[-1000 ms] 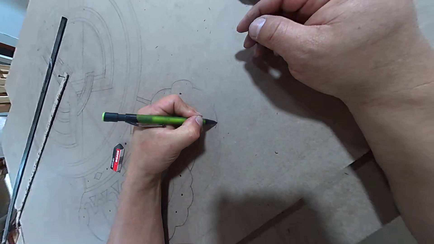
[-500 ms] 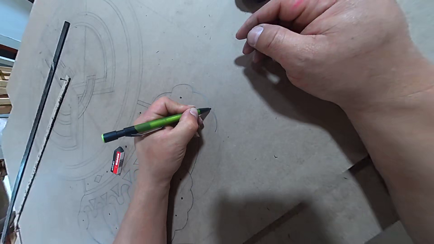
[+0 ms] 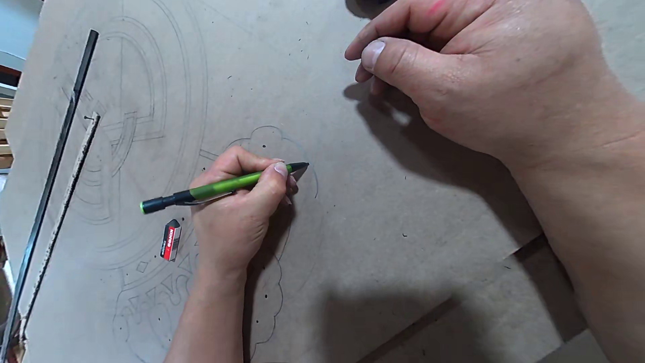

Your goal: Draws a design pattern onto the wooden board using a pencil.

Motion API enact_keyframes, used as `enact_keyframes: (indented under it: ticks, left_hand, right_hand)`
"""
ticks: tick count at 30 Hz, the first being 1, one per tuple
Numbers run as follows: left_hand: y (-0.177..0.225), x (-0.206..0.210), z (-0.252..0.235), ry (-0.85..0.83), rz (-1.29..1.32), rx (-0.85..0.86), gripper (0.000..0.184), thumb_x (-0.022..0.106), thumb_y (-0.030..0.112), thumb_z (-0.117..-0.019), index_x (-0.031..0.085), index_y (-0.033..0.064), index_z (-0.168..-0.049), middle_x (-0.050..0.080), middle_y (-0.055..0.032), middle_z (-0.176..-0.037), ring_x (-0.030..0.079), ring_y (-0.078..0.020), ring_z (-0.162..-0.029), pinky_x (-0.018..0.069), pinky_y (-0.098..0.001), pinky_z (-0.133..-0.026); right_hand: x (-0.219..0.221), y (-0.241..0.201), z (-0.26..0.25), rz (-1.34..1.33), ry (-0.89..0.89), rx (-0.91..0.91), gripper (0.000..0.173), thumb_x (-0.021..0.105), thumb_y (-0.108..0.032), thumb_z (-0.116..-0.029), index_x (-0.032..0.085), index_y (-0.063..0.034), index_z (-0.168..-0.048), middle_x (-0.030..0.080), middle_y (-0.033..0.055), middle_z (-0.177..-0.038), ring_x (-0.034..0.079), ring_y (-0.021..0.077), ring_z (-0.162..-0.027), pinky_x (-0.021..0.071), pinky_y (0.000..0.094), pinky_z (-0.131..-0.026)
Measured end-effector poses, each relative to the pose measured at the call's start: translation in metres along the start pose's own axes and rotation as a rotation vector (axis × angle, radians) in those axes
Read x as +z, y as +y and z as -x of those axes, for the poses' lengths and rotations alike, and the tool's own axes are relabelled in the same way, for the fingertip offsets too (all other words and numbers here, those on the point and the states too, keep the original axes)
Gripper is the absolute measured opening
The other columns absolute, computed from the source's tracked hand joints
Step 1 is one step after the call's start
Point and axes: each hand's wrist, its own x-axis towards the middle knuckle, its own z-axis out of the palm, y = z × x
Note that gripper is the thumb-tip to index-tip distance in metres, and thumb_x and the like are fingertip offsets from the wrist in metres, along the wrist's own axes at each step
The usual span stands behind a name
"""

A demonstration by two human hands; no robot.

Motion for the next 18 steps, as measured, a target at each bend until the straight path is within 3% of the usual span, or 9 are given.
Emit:
enact_keyframes:
  ticks: [3, 9, 14, 18]
  left_hand:
    - [-0.005, -0.016, -0.003, -0.140, 0.135, 0.005, 0.005, 0.070, 0.006, -0.0929, 0.066, 0.0025, -0.091, 0.071, -0.0132, -0.081, 0.067, -0.0179, -0.060, 0.0578, -0.0289, -0.050]
    - [-0.007, -0.032, -0.008, -0.411, 0.075, 0.027, 0.005, 0.070, 0.006, -0.0897, 0.066, 0.0031, -0.088, 0.069, -0.0105, -0.080, 0.065, -0.0163, -0.060, 0.0566, -0.0277, -0.051]
    - [-0.011, -0.024, -0.004, -0.303, 0.028, 0.139, 0.003, 0.067, 0.006, -0.0920, 0.066, 0.0039, -0.091, 0.072, -0.0089, -0.081, 0.067, -0.0158, -0.061, 0.0579, -0.0287, -0.051]
    - [-0.004, -0.021, 0.014, -0.234, -0.039, 0.095, 0.004, 0.066, 0.007, -0.0931, 0.066, 0.0048, -0.090, 0.072, -0.0086, -0.077, 0.068, -0.0177, -0.060, 0.0584, -0.0301, -0.051]
  right_hand:
    - [0.001, 0.001, -0.001, 0.010, -0.005, -0.014, 0.024, 0.053, -0.037, -0.1040, 0.075, -0.0286, -0.106, 0.070, -0.0166, -0.088, 0.065, -0.0075, -0.079, 0.0546, 0.0180, -0.069]
    - [0.002, 0.000, 0.001, 0.033, 0.012, -0.004, 0.024, 0.053, -0.037, -0.1048, 0.075, -0.0272, -0.106, 0.071, -0.0163, -0.090, 0.065, -0.0081, -0.081, 0.0546, 0.0166, -0.072]
    - [-0.013, -0.011, 0.031, 0.194, 0.050, 0.058, 0.026, 0.053, -0.037, -0.1031, 0.072, -0.0261, -0.116, 0.071, -0.0119, -0.097, 0.064, -0.0033, -0.083, 0.0538, 0.0245, -0.074]
    - [-0.007, -0.022, 0.076, 0.278, 0.155, 0.173, 0.027, 0.052, -0.038, -0.1035, 0.073, -0.0271, -0.115, 0.072, -0.0114, -0.098, 0.064, -0.0028, -0.085, 0.0532, 0.0281, -0.078]
